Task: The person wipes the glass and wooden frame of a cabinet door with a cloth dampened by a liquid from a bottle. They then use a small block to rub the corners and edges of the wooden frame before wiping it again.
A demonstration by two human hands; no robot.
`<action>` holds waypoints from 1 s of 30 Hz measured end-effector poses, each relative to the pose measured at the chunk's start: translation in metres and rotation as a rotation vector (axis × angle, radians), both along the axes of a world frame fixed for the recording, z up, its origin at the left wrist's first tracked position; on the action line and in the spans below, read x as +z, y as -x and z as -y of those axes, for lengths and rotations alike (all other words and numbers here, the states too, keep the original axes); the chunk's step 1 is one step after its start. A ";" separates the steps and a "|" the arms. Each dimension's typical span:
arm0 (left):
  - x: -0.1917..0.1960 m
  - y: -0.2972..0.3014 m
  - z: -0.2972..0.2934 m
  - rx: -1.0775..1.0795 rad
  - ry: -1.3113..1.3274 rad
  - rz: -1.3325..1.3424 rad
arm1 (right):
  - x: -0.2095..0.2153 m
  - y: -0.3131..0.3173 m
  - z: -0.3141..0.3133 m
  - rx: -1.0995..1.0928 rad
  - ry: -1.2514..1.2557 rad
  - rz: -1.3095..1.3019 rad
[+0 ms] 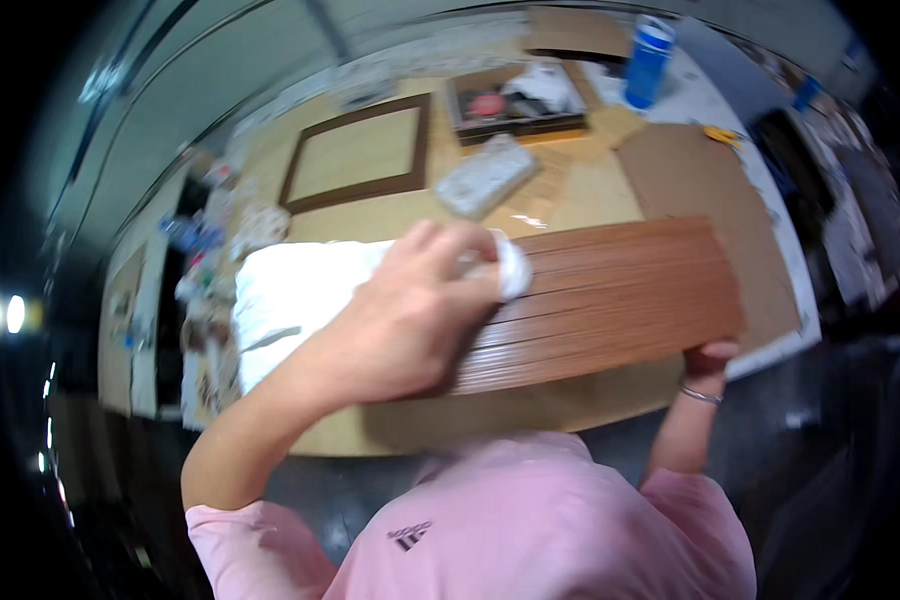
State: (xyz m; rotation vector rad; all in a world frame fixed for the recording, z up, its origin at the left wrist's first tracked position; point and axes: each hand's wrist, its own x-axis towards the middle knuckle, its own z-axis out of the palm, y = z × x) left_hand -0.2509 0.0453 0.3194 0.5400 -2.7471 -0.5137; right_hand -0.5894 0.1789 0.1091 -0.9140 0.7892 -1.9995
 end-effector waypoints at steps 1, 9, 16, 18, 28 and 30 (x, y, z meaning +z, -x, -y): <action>-0.005 0.030 -0.002 -0.102 0.019 -0.001 | 0.025 -0.016 0.009 -0.004 -0.027 -0.076; 0.001 0.113 -0.015 -0.455 -0.043 0.047 | 0.067 -0.024 0.027 0.088 0.043 -0.311; 0.000 0.143 -0.022 -0.521 0.011 0.082 | 0.066 -0.025 0.025 0.119 0.074 -0.326; -0.001 0.142 -0.020 -0.514 -0.016 0.105 | 0.068 -0.025 0.028 0.047 0.105 -0.438; -0.004 0.162 -0.029 -0.546 0.072 -0.013 | 0.059 -0.035 0.028 0.068 0.106 -0.263; -0.002 0.161 -0.030 -0.581 -0.008 0.014 | 0.062 -0.013 0.019 0.024 0.047 -0.441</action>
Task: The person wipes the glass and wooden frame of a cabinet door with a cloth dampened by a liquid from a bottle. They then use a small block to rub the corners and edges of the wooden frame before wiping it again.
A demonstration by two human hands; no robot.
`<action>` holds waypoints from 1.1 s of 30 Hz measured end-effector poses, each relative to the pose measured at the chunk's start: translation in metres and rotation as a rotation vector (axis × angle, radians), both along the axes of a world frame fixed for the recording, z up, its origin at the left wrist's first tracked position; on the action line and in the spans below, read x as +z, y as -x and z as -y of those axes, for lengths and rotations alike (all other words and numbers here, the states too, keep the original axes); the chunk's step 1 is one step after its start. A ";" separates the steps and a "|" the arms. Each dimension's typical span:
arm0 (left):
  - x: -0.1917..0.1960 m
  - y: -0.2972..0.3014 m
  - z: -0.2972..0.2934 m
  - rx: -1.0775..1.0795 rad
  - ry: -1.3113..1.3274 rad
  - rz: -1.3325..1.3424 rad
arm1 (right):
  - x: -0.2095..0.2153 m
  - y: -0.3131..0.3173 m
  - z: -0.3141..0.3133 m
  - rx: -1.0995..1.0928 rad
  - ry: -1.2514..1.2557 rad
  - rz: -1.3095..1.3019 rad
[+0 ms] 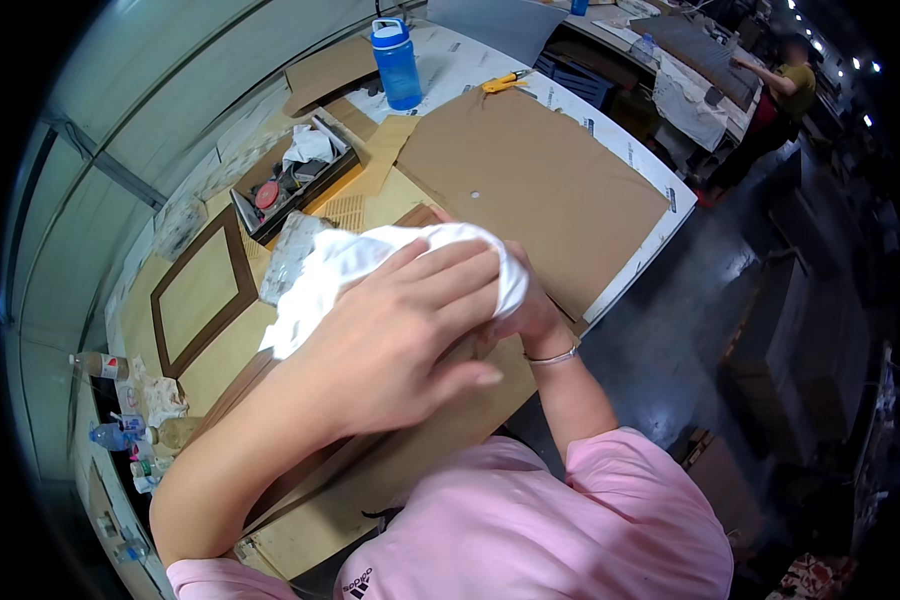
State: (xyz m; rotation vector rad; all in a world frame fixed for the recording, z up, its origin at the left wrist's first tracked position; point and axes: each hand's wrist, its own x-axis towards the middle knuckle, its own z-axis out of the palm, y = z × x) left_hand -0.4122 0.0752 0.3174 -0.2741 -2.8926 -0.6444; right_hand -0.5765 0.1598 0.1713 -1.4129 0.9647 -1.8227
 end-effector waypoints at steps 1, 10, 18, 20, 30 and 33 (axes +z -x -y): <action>0.003 -0.006 0.002 -0.008 -0.019 0.049 | 0.011 -0.008 0.000 -0.042 -0.012 -0.011; -0.015 0.025 0.075 0.426 -0.075 -0.099 | 0.014 -0.017 0.005 0.051 0.079 0.159; -0.010 0.000 0.088 0.425 0.200 -0.033 | 0.001 -0.011 0.013 -0.020 0.118 -0.139; 0.000 -0.030 0.086 0.599 -0.031 0.066 | 0.001 -0.011 0.014 0.005 0.125 -0.102; 0.022 -0.222 0.017 0.716 0.360 0.429 | 0.001 -0.008 0.007 0.035 0.068 -0.062; -0.015 -0.280 0.035 0.865 0.097 0.308 | 0.004 -0.003 -0.001 0.063 0.014 -0.094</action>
